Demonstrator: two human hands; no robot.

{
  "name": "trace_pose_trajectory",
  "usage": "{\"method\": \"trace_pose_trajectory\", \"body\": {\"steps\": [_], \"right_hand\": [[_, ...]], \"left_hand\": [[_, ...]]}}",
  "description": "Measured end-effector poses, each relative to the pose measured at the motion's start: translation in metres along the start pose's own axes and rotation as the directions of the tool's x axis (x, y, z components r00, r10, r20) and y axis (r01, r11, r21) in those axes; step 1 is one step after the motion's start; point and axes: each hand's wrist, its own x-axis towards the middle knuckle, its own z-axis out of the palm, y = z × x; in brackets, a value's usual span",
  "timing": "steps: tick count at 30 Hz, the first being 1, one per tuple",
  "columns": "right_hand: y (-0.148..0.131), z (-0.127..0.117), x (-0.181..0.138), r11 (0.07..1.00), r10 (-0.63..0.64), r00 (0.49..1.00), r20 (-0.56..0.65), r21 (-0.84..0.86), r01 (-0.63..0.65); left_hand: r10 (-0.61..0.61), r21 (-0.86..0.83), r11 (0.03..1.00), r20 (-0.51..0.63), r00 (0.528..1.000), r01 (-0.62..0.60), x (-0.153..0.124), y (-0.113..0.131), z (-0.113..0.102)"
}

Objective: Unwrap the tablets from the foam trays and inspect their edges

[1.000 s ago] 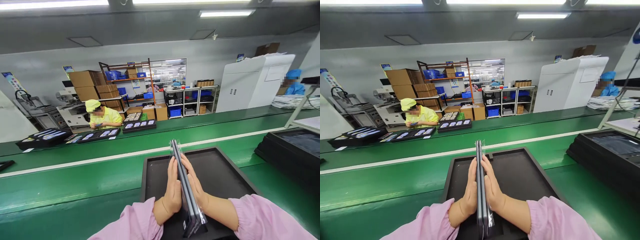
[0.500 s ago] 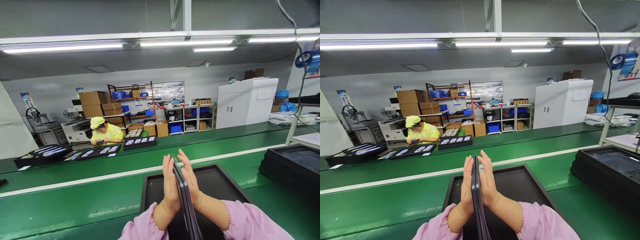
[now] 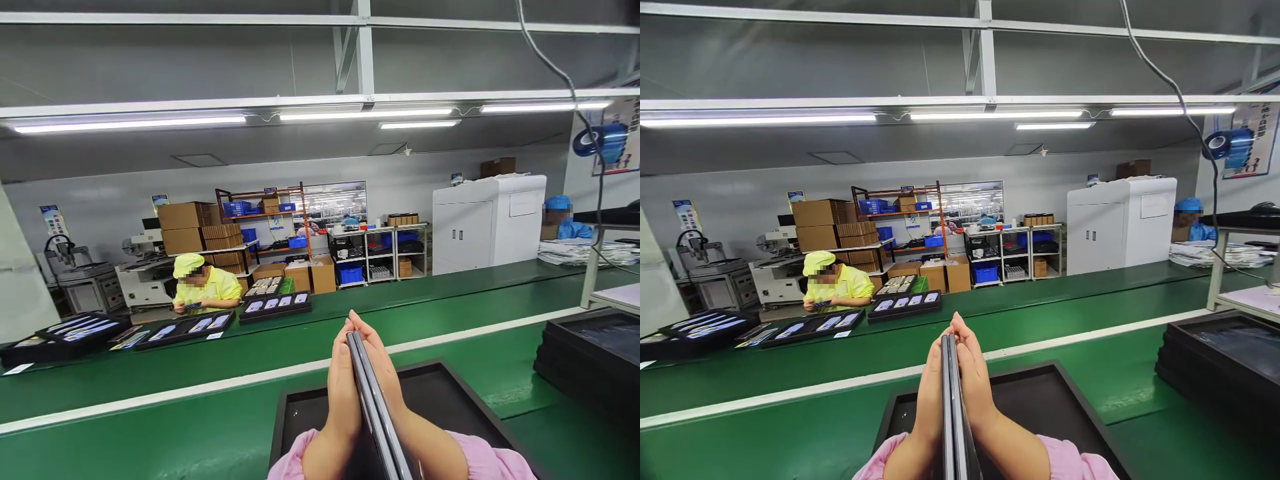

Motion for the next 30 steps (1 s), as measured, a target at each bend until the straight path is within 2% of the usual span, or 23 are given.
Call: {"method": "trace_pose_trajectory", "body": {"steps": [12, 16, 22, 30], "right_hand": [[-0.014, 0.006, -0.025, 0.995, -0.096, 0.993, 0.063, 0.010, 0.096], [-0.015, 0.006, -0.027, 0.993, -0.114, 0.991, 0.074, 0.039, 0.111], [-0.015, 0.006, -0.030, 0.987, -0.154, 0.985, 0.077, 0.052, 0.150], [-0.015, 0.005, -0.028, 0.993, -0.098, 0.993, 0.070, 0.074, 0.093]], "left_hand": [[0.105, 0.073, 0.992, 0.030, 0.994, -0.107, -0.030, 0.017, -0.002], [0.116, 0.058, 0.991, 0.034, 0.993, -0.118, -0.032, 0.015, -0.005], [0.202, 0.030, 0.979, 0.018, 0.979, -0.202, -0.033, 0.004, -0.009], [0.151, 0.080, 0.985, 0.050, 0.987, -0.155, -0.033, 0.015, -0.005]]}}
